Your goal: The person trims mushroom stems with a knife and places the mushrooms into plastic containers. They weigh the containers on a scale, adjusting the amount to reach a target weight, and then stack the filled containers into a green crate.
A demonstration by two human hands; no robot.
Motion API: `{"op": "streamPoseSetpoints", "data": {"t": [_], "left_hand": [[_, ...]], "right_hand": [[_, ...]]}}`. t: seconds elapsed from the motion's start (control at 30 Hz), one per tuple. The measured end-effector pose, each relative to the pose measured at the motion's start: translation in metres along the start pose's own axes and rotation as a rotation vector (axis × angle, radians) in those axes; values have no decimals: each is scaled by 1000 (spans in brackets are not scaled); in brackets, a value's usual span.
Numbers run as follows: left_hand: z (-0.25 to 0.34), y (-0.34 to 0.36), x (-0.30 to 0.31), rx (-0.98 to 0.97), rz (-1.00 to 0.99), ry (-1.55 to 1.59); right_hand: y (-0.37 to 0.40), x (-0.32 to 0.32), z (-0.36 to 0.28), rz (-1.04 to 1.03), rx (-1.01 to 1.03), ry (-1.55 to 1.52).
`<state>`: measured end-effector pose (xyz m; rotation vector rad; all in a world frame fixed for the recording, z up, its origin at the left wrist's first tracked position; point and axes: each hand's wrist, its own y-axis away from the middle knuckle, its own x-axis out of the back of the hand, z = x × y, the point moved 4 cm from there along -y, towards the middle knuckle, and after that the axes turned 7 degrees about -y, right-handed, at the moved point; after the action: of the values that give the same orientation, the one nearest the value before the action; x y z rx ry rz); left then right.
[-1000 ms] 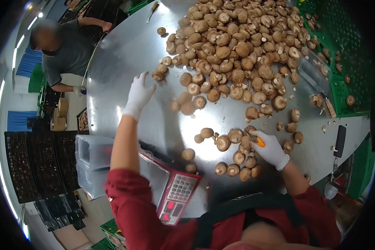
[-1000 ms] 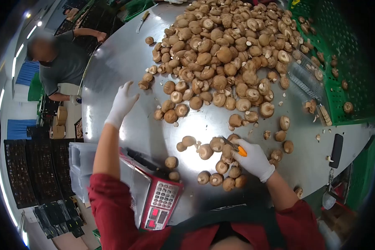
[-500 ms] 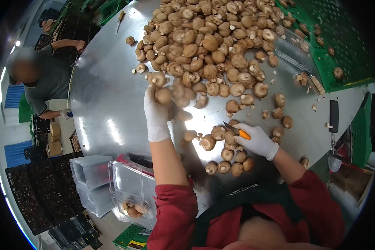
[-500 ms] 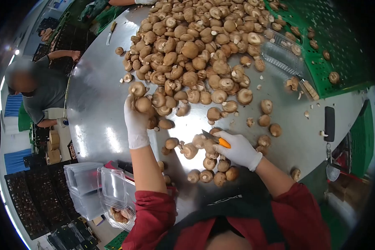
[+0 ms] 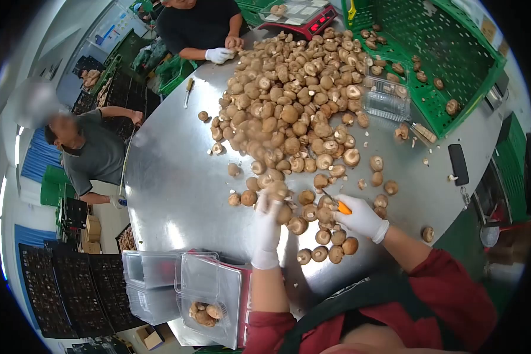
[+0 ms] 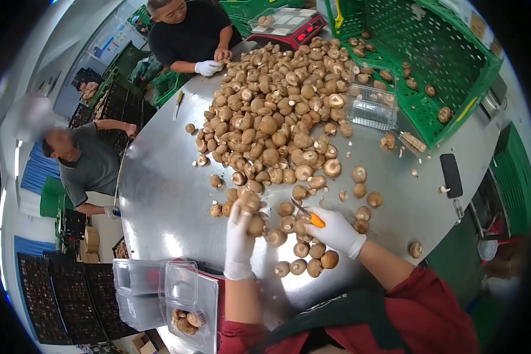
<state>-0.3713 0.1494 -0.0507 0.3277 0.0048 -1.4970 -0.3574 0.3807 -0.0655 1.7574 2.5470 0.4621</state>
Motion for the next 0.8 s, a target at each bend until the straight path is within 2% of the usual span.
{"op": "streamPoseSetpoints", "data": {"t": [0.03, 0.07, 0.1, 0.17, 0.2, 0.23, 0.3, 0.37, 0.43, 0.5, 0.6, 0.7, 0.73, 0.8], "left_hand": [[-5, 10, -7, -12, 22, -217], [-12, 16, -16, -142, 46, -318], [-13, 22, -23, -332, 53, -599], [19, 46, -56, -415, 20, -855], [16, 52, -60, -489, 36, -815], [15, 55, -61, -466, 38, -815], [14, 63, -60, -242, 102, -441], [18, 68, -49, -160, 86, -220], [2, 67, -31, -88, -4, 240], [-11, 66, -18, -78, -45, 360], [-20, 73, -16, -30, -31, 379], [-21, 78, -15, 110, -57, 500], [-21, 80, -15, 81, -120, 550], [-16, 84, -18, 111, -100, 625]], "right_hand": [[-1, -1, -6, 10, 20, -53], [-2, -3, -10, 18, 39, -105], [-3, -6, -14, 25, 53, -159], [-8, -13, -24, 32, 223, -204], [-9, -14, -25, 25, 273, -188], [-9, -14, -29, -11, 265, -211], [-2, -16, -37, -120, 82, -529], [5, -13, -50, -121, 70, -532], [6, -11, -51, -125, 72, -488], [9, -10, -54, -126, 59, -501], [13, -10, -56, -161, -1, -612], [10, -13, -48, -229, -67, -706], [11, -15, -50, -219, -82, -719], [11, -20, -51, -225, -95, -726]]}}
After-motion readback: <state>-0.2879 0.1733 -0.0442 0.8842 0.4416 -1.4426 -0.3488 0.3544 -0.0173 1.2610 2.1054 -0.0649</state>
